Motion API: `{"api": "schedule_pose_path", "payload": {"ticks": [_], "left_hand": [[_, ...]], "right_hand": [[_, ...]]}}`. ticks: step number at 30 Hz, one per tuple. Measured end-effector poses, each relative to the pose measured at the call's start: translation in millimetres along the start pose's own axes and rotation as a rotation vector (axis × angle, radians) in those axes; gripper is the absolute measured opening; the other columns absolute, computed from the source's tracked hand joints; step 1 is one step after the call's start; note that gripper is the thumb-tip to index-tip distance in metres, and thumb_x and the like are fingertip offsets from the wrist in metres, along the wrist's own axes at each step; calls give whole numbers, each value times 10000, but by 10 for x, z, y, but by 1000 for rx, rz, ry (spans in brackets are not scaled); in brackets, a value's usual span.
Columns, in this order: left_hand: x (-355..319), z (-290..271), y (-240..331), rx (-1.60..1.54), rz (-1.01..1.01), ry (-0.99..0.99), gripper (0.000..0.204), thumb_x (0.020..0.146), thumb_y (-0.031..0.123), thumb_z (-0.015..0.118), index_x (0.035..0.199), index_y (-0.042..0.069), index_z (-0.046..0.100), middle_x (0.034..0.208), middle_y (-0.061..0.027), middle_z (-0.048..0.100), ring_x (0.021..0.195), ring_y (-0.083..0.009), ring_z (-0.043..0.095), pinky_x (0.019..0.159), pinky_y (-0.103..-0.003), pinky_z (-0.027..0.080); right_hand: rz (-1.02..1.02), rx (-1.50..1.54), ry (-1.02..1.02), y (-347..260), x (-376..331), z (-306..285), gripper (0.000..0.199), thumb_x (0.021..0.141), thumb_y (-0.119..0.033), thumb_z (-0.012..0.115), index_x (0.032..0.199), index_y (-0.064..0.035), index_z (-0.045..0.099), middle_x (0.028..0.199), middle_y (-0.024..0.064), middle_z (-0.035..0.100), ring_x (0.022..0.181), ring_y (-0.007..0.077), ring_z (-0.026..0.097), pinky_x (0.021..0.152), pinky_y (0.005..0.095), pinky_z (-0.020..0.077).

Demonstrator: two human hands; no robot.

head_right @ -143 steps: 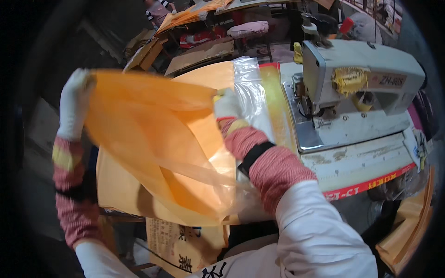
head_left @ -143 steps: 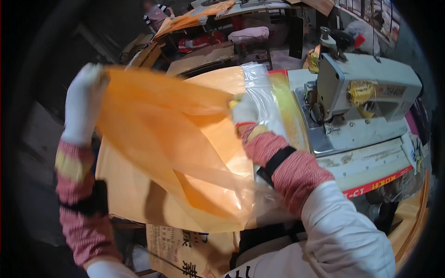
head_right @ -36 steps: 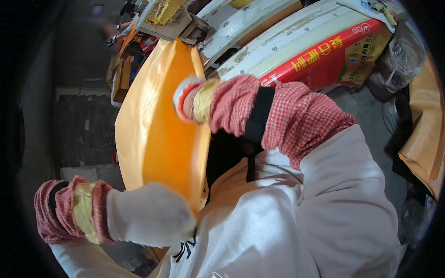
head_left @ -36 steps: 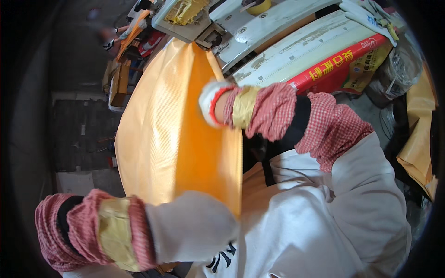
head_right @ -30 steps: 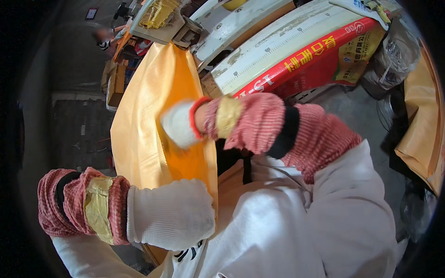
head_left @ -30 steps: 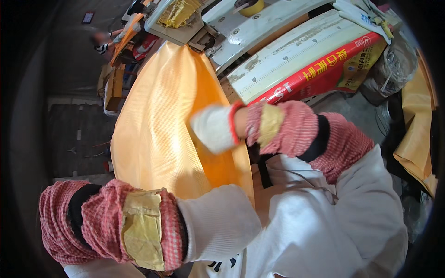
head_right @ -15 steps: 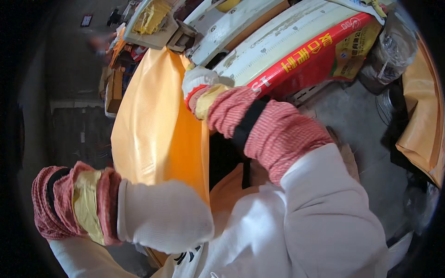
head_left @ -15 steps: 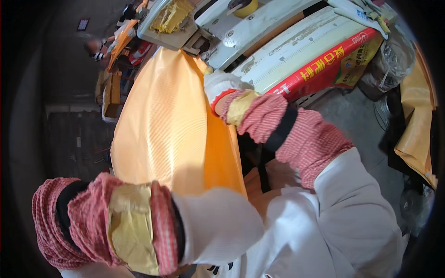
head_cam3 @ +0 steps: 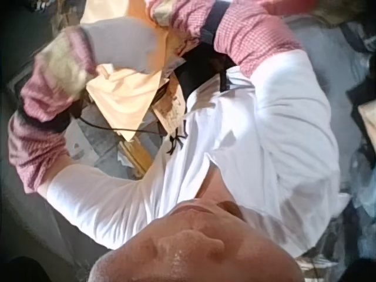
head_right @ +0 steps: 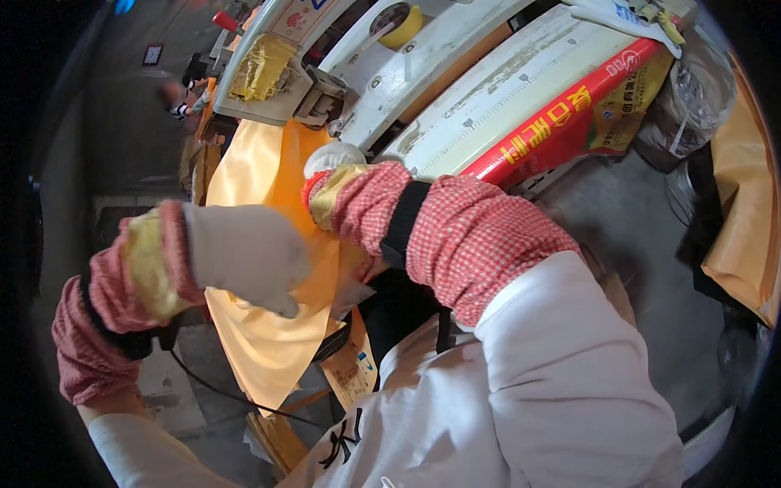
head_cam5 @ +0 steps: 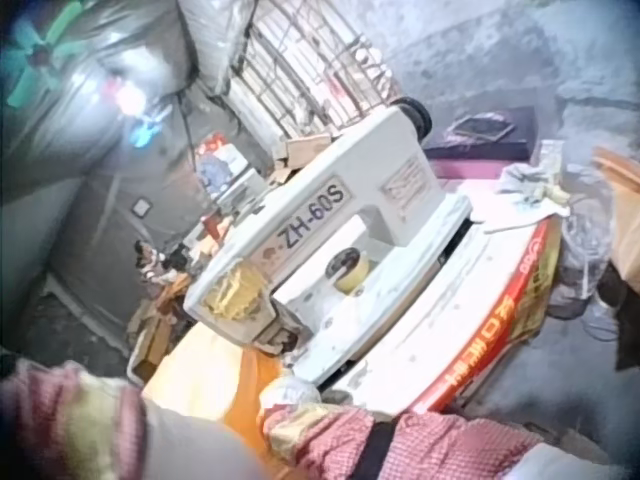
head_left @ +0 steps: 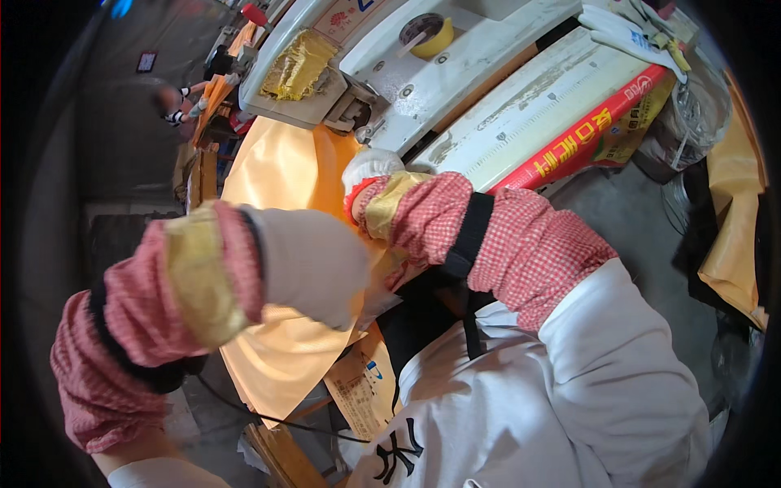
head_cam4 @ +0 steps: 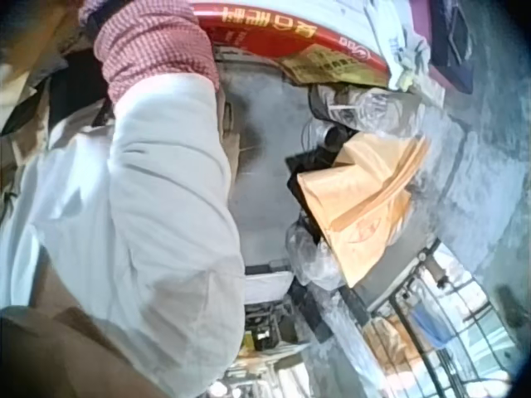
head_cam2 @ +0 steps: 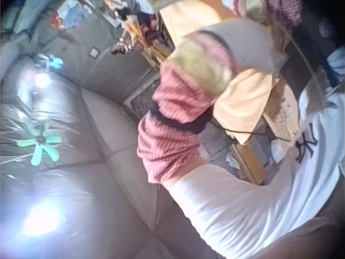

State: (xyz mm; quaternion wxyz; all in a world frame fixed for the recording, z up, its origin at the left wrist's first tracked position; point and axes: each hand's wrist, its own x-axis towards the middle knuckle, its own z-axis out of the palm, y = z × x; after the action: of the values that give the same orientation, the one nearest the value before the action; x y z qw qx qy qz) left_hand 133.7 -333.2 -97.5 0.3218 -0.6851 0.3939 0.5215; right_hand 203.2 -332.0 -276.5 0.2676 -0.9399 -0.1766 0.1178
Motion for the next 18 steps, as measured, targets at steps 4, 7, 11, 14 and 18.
{"api": "schedule_pose_path", "payload": {"ticks": [4,7,11,14,18], "left_hand": [[-460,43,26,-11,-226,-307,361,748,389,509,725,60,655,686,-144,611,709,-344,592,672,-412,473],[-462,286,362,-62,-56,-363,289,719,314,518,721,61,660,682,-134,618,697,-330,605,654,-397,482],[-107,361,777,8,303,-127,198,675,243,577,673,60,653,635,-101,617,631,-276,618,585,-355,486],[176,313,913,46,189,212,121,693,177,579,652,84,643,614,-57,611,589,-253,605,570,-341,484],[193,250,144,220,279,367,157,695,237,607,685,87,648,625,-47,609,637,-250,593,591,-357,474]], "right_hand": [[0,-62,-100,-73,47,10,140,737,-218,609,813,-134,691,812,26,655,752,206,632,621,363,512],[20,-83,-78,-107,65,-10,123,716,-207,634,803,-141,691,799,26,655,743,201,632,608,359,511],[38,-127,-60,-175,-54,-57,112,689,-193,668,790,-149,690,781,26,655,730,194,631,592,355,509],[67,-137,-53,-110,-149,-101,113,684,-187,673,789,-148,689,776,29,655,726,194,632,587,355,509],[53,-141,-43,-276,-252,-85,118,693,-181,658,799,-136,687,774,41,655,723,202,634,582,359,509]]}}
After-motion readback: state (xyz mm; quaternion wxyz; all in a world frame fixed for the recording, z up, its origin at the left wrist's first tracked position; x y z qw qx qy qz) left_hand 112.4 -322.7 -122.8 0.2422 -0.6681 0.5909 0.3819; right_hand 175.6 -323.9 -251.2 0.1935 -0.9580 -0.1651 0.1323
